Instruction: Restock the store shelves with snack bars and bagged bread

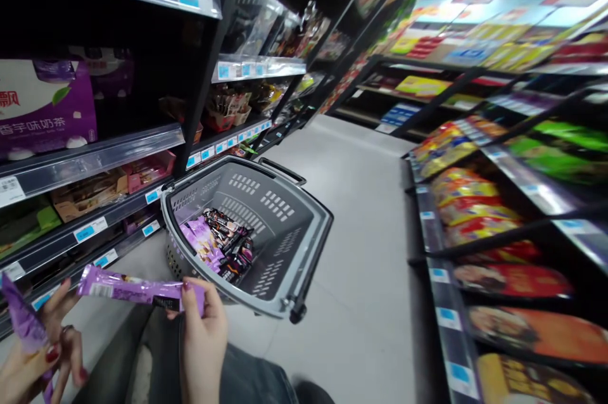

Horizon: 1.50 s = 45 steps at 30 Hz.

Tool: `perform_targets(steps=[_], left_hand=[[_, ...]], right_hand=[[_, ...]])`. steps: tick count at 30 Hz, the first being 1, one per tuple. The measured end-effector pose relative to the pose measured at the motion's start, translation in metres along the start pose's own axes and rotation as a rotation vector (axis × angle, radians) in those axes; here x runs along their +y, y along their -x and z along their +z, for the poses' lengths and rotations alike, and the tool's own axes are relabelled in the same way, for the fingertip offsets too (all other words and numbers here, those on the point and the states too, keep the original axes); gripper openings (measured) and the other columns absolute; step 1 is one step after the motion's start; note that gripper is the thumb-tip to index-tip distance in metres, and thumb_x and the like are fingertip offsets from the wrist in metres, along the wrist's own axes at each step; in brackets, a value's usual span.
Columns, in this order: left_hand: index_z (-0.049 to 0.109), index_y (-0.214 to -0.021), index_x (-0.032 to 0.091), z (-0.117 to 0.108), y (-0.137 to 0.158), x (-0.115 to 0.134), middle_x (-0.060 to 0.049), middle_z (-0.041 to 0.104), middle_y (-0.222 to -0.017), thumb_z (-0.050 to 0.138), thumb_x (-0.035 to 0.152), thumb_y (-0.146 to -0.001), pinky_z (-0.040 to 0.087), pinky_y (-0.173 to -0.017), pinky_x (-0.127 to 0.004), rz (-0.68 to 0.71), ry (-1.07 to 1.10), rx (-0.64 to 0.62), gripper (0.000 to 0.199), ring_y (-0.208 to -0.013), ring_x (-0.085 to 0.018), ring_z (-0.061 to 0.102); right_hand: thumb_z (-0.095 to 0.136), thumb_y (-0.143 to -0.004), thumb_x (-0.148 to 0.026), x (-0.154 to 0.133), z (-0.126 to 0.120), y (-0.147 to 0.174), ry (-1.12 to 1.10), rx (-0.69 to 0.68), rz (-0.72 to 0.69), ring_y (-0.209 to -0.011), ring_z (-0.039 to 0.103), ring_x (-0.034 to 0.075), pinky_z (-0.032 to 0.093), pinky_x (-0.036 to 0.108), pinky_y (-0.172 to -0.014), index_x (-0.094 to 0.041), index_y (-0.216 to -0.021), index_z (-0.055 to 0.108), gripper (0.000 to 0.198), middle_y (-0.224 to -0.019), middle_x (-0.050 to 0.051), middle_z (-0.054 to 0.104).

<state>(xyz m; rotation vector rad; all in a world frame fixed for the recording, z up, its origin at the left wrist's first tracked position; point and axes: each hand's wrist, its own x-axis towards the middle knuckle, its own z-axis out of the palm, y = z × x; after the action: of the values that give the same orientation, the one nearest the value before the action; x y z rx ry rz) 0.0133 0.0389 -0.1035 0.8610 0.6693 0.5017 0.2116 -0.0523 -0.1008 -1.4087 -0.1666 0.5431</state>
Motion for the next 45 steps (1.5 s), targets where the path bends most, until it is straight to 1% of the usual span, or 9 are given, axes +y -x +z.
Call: perform_targets(steps=[8,14,18,27,31,35,38,41,45], left_hand=[[0.015,-0.146,0.03,0.032,-0.004,0.002,0.0,0.066,-0.057,0.076,0.049,-0.063,0.04,-0.03,-0.019,0.033,-0.029,0.028,0.105,-0.032,-0.013,0.052],[0.025,-0.144,0.014,0.043,-0.01,0.008,-0.014,0.072,-0.1,0.076,0.041,-0.066,0.054,-0.041,-0.027,0.101,-0.198,0.226,0.098,-0.042,-0.014,0.058],[0.04,-0.136,0.01,0.045,-0.016,0.007,-0.022,0.044,-0.14,0.078,0.044,-0.061,0.059,-0.048,-0.03,0.064,-0.185,0.331,0.091,-0.062,-0.02,0.068],[0.049,-0.13,0.011,0.033,-0.018,0.011,-0.021,0.05,-0.135,0.076,0.04,-0.064,0.058,-0.047,-0.03,0.007,-0.143,0.294,0.077,-0.066,-0.025,0.07],[0.053,-0.129,0.013,0.028,-0.015,0.007,-0.016,0.071,-0.103,0.073,0.039,-0.071,0.052,-0.05,-0.023,0.07,-0.226,0.237,0.067,-0.055,-0.016,0.064],[0.066,-0.114,0.028,0.031,-0.011,0.005,-0.008,0.053,-0.135,0.076,0.035,-0.067,0.052,-0.051,-0.026,0.205,-0.104,0.205,0.048,-0.053,-0.012,0.06],[0.064,-0.116,0.026,0.031,-0.012,0.006,-0.01,0.073,-0.098,0.078,0.039,-0.063,0.049,-0.042,-0.029,0.093,-0.082,0.13,0.056,-0.039,-0.014,0.057],[0.058,-0.121,0.008,0.02,-0.015,0.006,-0.001,0.055,-0.035,0.075,0.042,-0.067,0.038,-0.033,-0.023,-0.044,-0.232,0.074,0.066,-0.029,-0.016,0.05],[0.049,-0.128,0.013,-0.004,-0.014,0.0,0.007,0.047,-0.041,0.072,0.042,-0.07,0.03,-0.032,-0.018,-0.021,-0.166,0.168,0.069,-0.027,-0.008,0.039]], right_hand=[[0.073,-0.065,-0.046,0.017,0.006,0.035,-0.071,-0.195,0.131,-0.048,0.061,0.016,0.053,0.028,-0.048,-0.023,-0.09,0.053,0.04,-0.062,-0.004,0.062],[0.075,-0.066,-0.037,0.002,-0.003,0.035,-0.058,-0.144,0.124,-0.042,0.062,0.015,0.051,0.024,-0.043,-0.023,-0.092,0.05,0.039,-0.057,-0.007,0.061],[0.076,-0.064,-0.039,-0.003,-0.001,0.032,-0.097,-0.176,0.187,-0.044,0.064,0.015,0.051,0.021,-0.042,-0.017,-0.081,0.057,0.033,-0.056,-0.003,0.063],[0.08,-0.058,-0.041,0.0,-0.001,0.03,-0.121,-0.201,0.241,-0.045,0.065,0.016,0.053,0.022,-0.044,-0.015,-0.076,0.064,0.035,-0.057,0.0,0.067],[0.075,-0.064,-0.044,-0.006,-0.008,0.028,-0.023,-0.271,0.151,-0.044,0.064,0.017,0.055,0.026,-0.048,-0.018,-0.076,0.066,0.03,-0.057,0.001,0.067],[0.07,-0.07,-0.044,-0.014,-0.015,0.026,0.096,-0.342,0.028,-0.048,0.066,0.019,0.055,0.027,-0.05,-0.02,-0.073,0.07,0.024,-0.06,0.002,0.069],[0.069,-0.072,-0.041,-0.028,-0.022,0.015,0.136,-0.354,0.003,-0.047,0.065,0.017,0.054,0.027,-0.05,-0.021,-0.075,0.069,0.021,-0.058,0.001,0.069],[0.07,-0.069,-0.044,-0.056,-0.037,-0.013,0.139,-0.21,-0.084,-0.043,0.061,0.014,0.053,0.026,-0.048,-0.021,-0.079,0.068,0.025,-0.057,0.0,0.067],[0.073,-0.06,-0.053,-0.102,-0.063,-0.072,0.304,-0.183,-0.209,-0.061,0.067,0.02,0.056,0.033,-0.063,-0.02,-0.088,0.066,0.044,-0.069,0.005,0.07]])
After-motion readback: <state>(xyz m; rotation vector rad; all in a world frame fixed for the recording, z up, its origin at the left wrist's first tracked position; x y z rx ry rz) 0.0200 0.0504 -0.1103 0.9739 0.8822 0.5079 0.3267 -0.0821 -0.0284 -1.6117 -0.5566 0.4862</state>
